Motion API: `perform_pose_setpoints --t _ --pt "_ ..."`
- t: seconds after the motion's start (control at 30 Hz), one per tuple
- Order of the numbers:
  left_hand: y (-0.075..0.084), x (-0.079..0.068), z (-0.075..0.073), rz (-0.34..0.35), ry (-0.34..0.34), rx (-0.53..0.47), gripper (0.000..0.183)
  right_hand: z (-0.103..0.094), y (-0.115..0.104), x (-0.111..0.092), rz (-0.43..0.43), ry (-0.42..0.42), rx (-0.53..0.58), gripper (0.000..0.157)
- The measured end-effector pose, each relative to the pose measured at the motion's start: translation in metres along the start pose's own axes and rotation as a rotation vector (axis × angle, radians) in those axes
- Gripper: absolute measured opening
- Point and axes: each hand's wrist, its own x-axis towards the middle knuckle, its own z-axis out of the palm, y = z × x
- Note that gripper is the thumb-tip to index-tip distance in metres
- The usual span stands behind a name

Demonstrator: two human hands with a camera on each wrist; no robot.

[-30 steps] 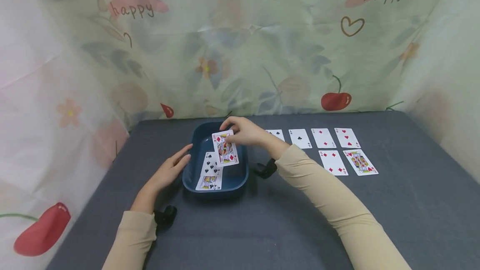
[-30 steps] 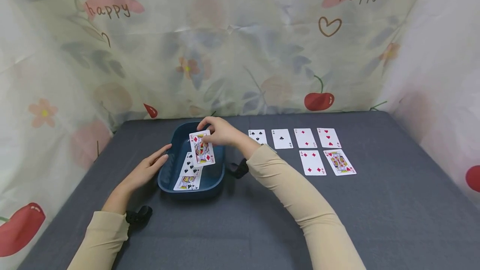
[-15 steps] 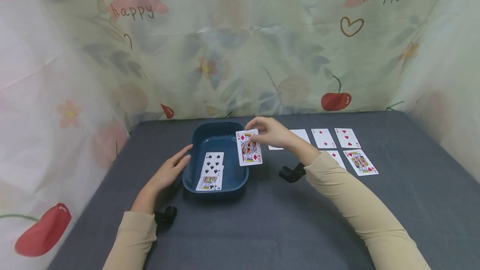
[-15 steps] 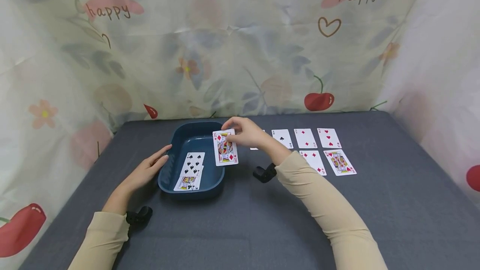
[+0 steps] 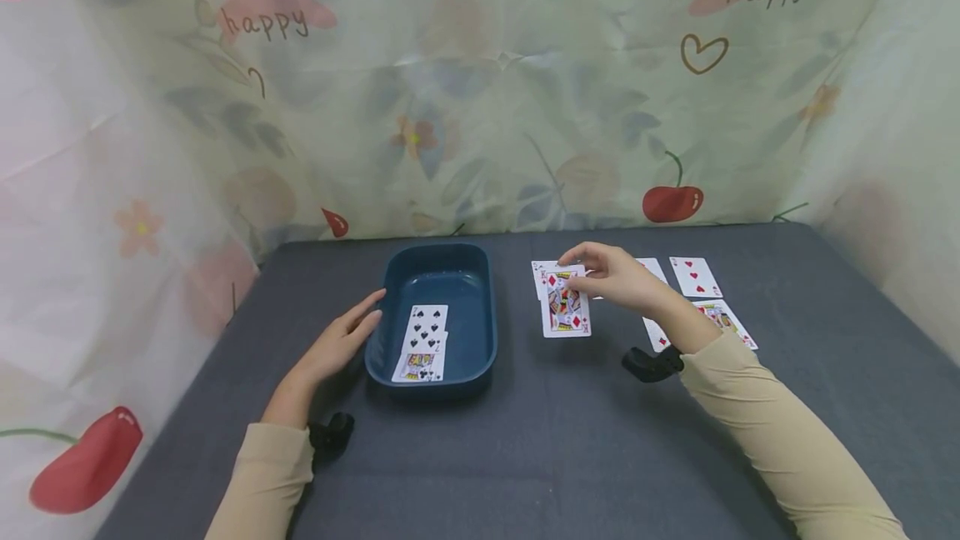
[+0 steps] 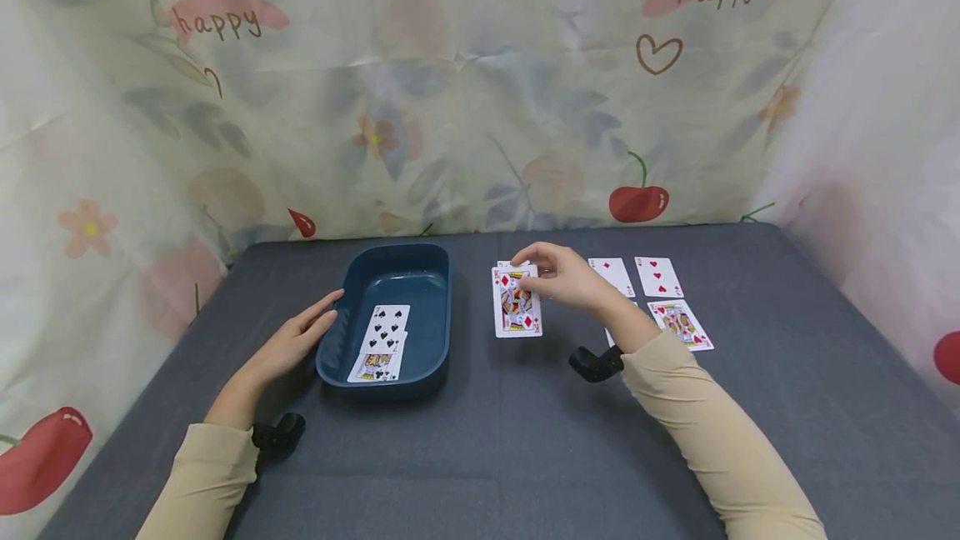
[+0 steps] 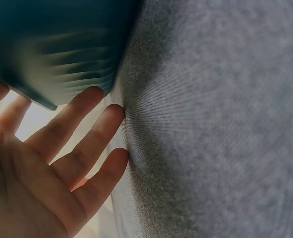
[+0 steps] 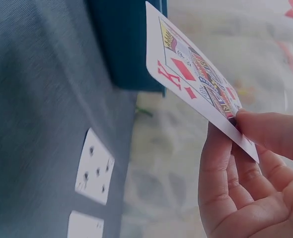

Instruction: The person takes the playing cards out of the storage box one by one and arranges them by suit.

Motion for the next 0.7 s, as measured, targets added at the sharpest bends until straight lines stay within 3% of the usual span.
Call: perform_pose_setpoints --t 0.3,0.7 --pt "-0.002 0.001 0.001 0.008 -0.002 -0.013 0.053 -0.027 0.029 -0.034 0.076 0.053 -0.072 0.036" --pt "-0.004 0.002 0.002 0.028 0.009 -0.030 0.052 -0.059 0.074 -0.073 0.134 -0.050 -0.091 0.035"
